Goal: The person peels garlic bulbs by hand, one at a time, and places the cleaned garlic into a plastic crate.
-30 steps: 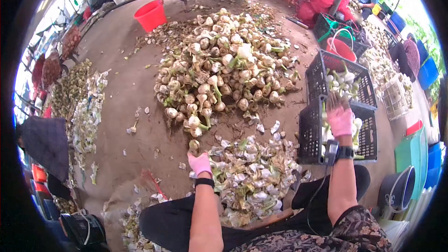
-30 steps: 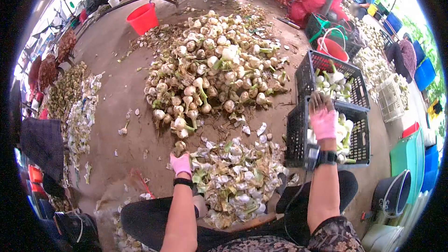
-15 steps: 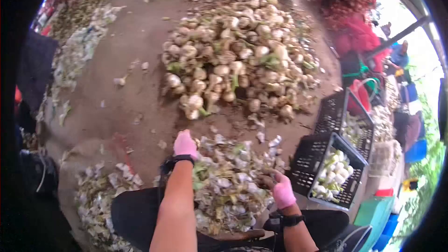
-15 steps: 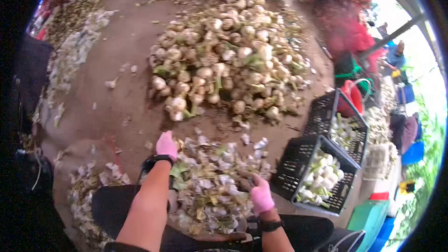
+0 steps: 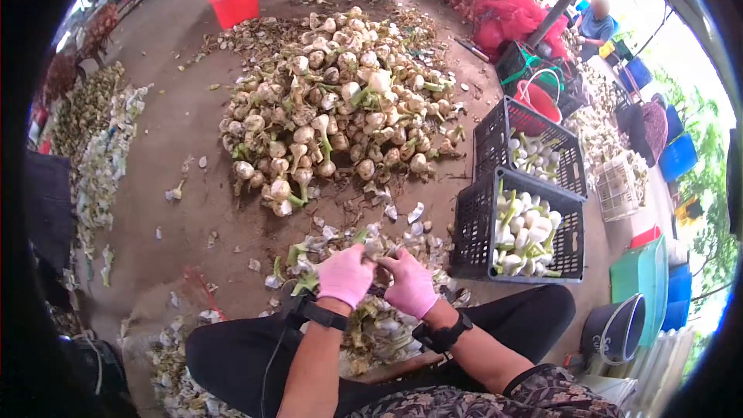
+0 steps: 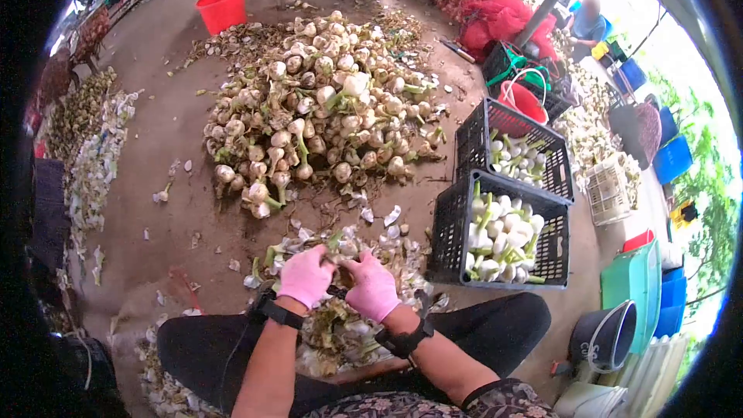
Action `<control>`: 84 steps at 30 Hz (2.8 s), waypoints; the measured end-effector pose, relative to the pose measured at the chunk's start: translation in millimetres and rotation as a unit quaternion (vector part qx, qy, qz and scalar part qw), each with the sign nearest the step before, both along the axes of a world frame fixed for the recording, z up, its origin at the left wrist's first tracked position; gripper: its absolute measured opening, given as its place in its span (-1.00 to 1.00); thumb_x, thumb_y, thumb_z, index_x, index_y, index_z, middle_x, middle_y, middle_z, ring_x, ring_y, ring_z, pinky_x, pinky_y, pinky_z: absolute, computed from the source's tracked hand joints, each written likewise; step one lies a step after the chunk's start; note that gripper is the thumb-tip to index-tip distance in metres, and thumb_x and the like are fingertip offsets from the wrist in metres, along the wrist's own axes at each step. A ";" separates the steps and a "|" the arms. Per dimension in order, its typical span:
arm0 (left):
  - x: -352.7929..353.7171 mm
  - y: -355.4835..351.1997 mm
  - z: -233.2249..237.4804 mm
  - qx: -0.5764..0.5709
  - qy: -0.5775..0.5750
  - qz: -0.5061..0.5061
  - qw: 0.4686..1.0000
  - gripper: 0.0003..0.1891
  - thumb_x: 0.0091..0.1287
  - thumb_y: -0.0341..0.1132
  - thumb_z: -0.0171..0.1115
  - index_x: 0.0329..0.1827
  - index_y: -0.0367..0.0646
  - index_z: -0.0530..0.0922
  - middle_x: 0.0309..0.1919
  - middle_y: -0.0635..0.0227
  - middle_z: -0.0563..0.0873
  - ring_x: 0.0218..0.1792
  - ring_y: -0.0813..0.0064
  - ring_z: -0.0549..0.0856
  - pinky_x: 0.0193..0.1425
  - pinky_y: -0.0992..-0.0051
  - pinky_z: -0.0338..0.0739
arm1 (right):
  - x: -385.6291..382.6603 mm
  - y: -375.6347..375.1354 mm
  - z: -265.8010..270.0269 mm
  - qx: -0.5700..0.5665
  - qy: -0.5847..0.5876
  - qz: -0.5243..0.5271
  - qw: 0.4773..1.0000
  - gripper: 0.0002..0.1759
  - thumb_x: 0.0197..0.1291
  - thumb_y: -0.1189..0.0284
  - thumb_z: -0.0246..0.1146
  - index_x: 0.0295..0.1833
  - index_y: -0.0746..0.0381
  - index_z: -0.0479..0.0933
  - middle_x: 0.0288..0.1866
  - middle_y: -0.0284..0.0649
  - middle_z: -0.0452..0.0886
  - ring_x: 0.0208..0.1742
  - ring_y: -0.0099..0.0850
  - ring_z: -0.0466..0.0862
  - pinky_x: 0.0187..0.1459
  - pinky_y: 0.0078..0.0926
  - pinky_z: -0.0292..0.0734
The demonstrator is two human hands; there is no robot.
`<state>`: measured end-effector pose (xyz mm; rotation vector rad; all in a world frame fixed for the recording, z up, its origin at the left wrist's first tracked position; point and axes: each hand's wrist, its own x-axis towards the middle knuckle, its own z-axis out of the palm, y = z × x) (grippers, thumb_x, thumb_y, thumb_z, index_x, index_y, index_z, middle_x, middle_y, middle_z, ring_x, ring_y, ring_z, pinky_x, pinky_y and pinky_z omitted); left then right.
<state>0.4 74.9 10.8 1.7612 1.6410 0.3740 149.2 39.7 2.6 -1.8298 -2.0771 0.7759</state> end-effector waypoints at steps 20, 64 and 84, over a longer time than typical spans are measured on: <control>-7.8 -72.0 9.6 0.086 -0.284 0.072 0.952 -0.48 -0.01 -0.50 0.33 0.10 -0.29 0.49 0.01 0.15 0.57 0.02 0.23 0.59 0.14 0.37 0.46 | 16.0 -5.3 20.9 -0.123 0.345 -0.040 0.930 -0.69 0.24 0.34 0.28 -0.07 0.39 0.56 -0.31 -0.28 0.65 -0.30 -0.64 0.49 -0.24 -0.56 0.47; 5.6 -74.3 -11.9 -0.243 -0.715 0.206 0.622 -0.60 0.33 -0.47 0.17 0.23 -0.24 0.36 0.06 0.21 0.58 0.05 0.34 0.61 0.17 0.35 0.54 | 30.3 2.4 49.7 0.039 0.195 0.068 0.978 -0.55 -0.03 0.51 0.36 0.07 0.16 0.56 -0.08 -0.10 0.53 0.01 -0.13 0.56 0.04 -0.35 0.47; -1.3 -82.3 -3.4 -0.264 -0.743 0.095 0.607 -0.52 0.32 -0.42 0.18 0.30 -0.28 0.32 0.16 0.20 0.53 0.15 0.31 0.56 0.24 0.34 0.48 | 46.7 3.3 23.8 0.060 0.060 -0.001 0.996 -0.72 -0.10 0.67 0.20 -0.20 0.22 0.57 -0.27 -0.14 0.59 -0.24 -0.19 0.63 -0.17 -0.38 0.52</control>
